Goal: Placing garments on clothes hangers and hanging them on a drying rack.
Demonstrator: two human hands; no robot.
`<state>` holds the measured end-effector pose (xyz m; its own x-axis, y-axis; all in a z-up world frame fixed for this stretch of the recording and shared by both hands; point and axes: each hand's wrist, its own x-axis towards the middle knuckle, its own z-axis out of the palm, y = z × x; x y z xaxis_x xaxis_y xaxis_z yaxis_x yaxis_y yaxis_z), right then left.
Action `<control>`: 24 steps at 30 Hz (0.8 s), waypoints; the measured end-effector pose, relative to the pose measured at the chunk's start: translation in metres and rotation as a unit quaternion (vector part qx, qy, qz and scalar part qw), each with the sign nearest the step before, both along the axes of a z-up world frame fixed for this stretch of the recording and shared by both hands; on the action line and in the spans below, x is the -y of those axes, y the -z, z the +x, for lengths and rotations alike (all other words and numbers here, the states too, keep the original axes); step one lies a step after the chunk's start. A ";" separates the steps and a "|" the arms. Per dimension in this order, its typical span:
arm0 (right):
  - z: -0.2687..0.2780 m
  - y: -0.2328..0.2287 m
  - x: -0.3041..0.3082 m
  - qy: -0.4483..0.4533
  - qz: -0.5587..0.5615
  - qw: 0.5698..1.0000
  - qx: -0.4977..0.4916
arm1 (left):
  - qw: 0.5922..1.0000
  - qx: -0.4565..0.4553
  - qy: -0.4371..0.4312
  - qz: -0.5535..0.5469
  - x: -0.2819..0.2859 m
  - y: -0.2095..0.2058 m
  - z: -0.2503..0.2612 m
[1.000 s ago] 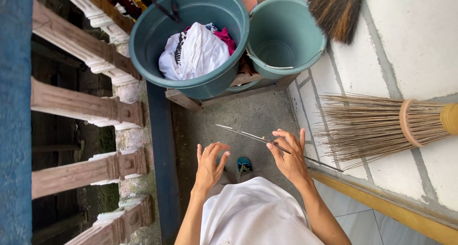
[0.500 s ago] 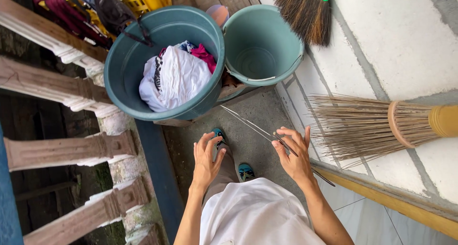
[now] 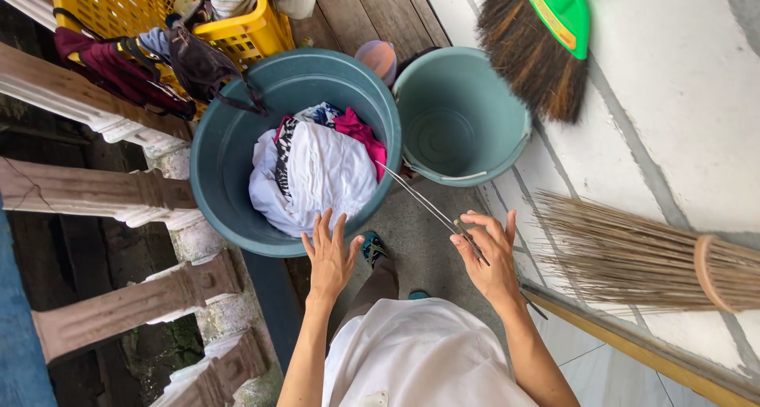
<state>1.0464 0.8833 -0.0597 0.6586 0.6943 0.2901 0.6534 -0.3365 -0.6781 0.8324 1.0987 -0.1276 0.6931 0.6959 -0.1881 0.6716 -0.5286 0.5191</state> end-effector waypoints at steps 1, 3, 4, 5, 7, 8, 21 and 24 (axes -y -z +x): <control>0.000 0.002 -0.010 0.000 -0.002 1.000 0.000 | 1.000 0.000 0.000 -0.002 -0.011 0.011 -0.002; -0.002 0.005 -0.028 -0.002 -0.014 1.000 -0.003 | 0.999 -0.044 -0.004 0.007 -0.031 0.033 -0.007; -0.002 0.007 -0.037 -0.003 -0.016 1.000 -0.003 | 0.999 -0.044 -0.005 0.005 -0.040 0.040 -0.008; -0.002 0.009 -0.045 -0.006 -0.020 1.000 0.000 | 0.998 -0.063 -0.008 0.000 -0.049 0.048 -0.010; -0.003 0.011 -0.061 -0.010 -0.027 1.000 0.003 | 0.996 -0.084 -0.013 -0.008 -0.067 0.068 -0.016; -0.004 0.011 -0.068 -0.010 -0.031 0.999 0.005 | 0.995 -0.101 -0.012 -0.023 -0.076 0.081 -0.021; -0.011 0.034 -0.106 -0.035 -0.098 0.994 -0.021 | 0.984 -0.166 0.008 -0.063 -0.137 0.145 -0.019; -0.011 0.031 -0.116 -0.047 -0.105 0.993 -0.024 | 0.988 -0.142 -0.039 -0.046 -0.138 0.154 -0.016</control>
<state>1.0355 0.9989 -0.0904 0.5974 0.7954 0.1018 0.6568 -0.4125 -0.6312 0.8163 1.2366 -0.2818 0.5487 0.7155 -0.4325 0.8336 -0.4288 0.3481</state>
